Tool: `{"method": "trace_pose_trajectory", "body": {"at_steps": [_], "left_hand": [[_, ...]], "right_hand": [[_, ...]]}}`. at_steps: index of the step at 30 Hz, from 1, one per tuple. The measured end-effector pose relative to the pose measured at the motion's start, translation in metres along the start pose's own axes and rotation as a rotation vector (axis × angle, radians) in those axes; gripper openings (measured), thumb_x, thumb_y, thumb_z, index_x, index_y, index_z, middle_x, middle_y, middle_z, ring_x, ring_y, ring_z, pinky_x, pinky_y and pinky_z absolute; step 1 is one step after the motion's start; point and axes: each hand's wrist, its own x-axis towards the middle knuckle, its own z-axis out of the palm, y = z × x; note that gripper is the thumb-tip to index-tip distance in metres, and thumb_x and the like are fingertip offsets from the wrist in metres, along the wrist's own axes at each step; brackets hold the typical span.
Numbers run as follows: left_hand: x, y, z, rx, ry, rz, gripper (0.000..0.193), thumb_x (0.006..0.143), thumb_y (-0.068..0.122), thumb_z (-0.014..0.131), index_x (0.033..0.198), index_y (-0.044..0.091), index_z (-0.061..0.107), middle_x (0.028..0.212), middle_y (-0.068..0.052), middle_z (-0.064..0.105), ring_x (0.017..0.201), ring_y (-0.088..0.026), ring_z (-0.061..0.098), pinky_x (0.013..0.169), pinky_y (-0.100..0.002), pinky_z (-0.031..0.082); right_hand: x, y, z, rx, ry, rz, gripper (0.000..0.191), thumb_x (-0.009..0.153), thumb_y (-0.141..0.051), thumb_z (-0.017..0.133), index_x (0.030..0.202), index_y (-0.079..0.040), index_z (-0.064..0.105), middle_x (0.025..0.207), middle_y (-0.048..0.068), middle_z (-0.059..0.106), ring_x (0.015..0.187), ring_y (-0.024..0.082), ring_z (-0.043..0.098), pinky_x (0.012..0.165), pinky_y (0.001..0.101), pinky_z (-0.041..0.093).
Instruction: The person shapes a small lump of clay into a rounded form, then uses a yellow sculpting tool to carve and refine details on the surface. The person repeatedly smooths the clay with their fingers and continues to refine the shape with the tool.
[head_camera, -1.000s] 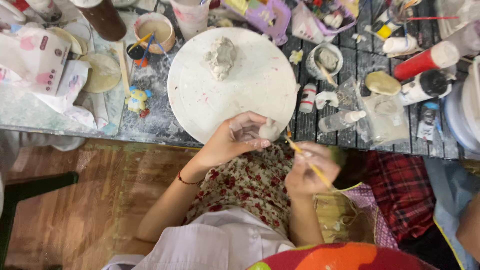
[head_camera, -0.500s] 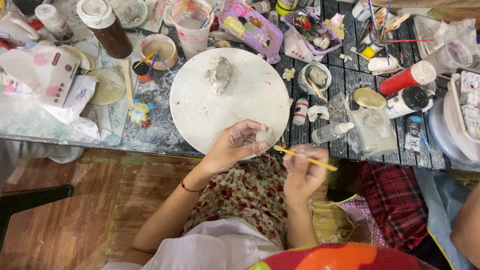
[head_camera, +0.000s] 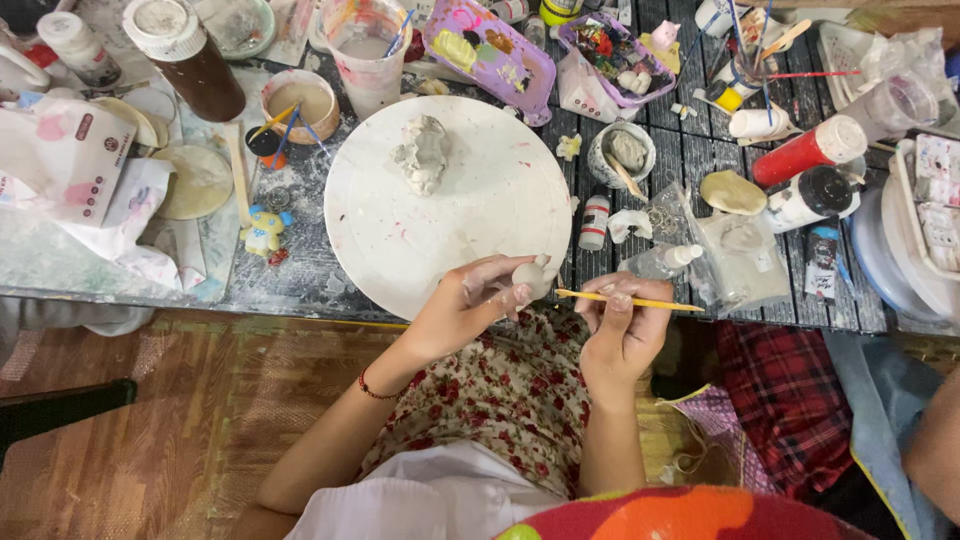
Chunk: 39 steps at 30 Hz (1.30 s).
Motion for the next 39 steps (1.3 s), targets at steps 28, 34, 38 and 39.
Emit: {"method": "trace_pose_trajectory", "body": {"at_steps": [28, 34, 38, 39], "left_hand": [[-0.004, 0.021, -0.002, 0.164, -0.083, -0.029, 0.036, 0.103, 0.019, 0.064, 0.135, 0.003, 0.065, 0.11, -0.004, 0.071, 0.09, -0.008, 0.064, 0.08, -0.025, 0.054], [0.0, 0.016, -0.001, 0.064, -0.071, -0.049, 0.036, 0.103, 0.018, 0.064, 0.136, 0.003, 0.064, 0.103, 0.0, 0.072, 0.081, -0.004, 0.058, 0.071, -0.022, 0.053], [-0.002, 0.012, -0.001, 0.042, -0.076, -0.031, 0.036, 0.104, 0.017, 0.064, 0.136, 0.001, 0.064, 0.105, 0.0, 0.071, 0.078, -0.005, 0.057, 0.071, -0.023, 0.053], [-0.001, 0.011, -0.001, 0.056, -0.075, -0.04, 0.036, 0.103, 0.017, 0.063, 0.135, 0.001, 0.065, 0.105, 0.0, 0.072, 0.076, -0.005, 0.058, 0.07, -0.023, 0.054]], "right_hand": [[0.003, -0.003, 0.001, -0.075, -0.052, 0.039, 0.023, 0.115, -0.029, 0.052, 0.112, -0.008, 0.043, 0.092, 0.01, 0.06, 0.071, 0.01, 0.052, 0.057, 0.0191, 0.034], [0.004, -0.002, 0.005, -0.039, 0.009, -0.004, 0.02, 0.116, -0.025, 0.051, 0.111, -0.008, 0.042, 0.091, 0.009, 0.059, 0.071, 0.008, 0.05, 0.058, 0.019, 0.034], [0.001, 0.002, 0.007, 0.011, -0.002, 0.074, 0.018, 0.114, -0.023, 0.051, 0.11, -0.008, 0.042, 0.09, 0.009, 0.059, 0.071, 0.008, 0.05, 0.057, 0.0192, 0.033], [0.002, 0.003, 0.006, 0.007, -0.006, 0.069, 0.018, 0.114, -0.023, 0.05, 0.11, -0.008, 0.043, 0.09, 0.009, 0.059, 0.071, 0.008, 0.05, 0.057, 0.0192, 0.032]]}}
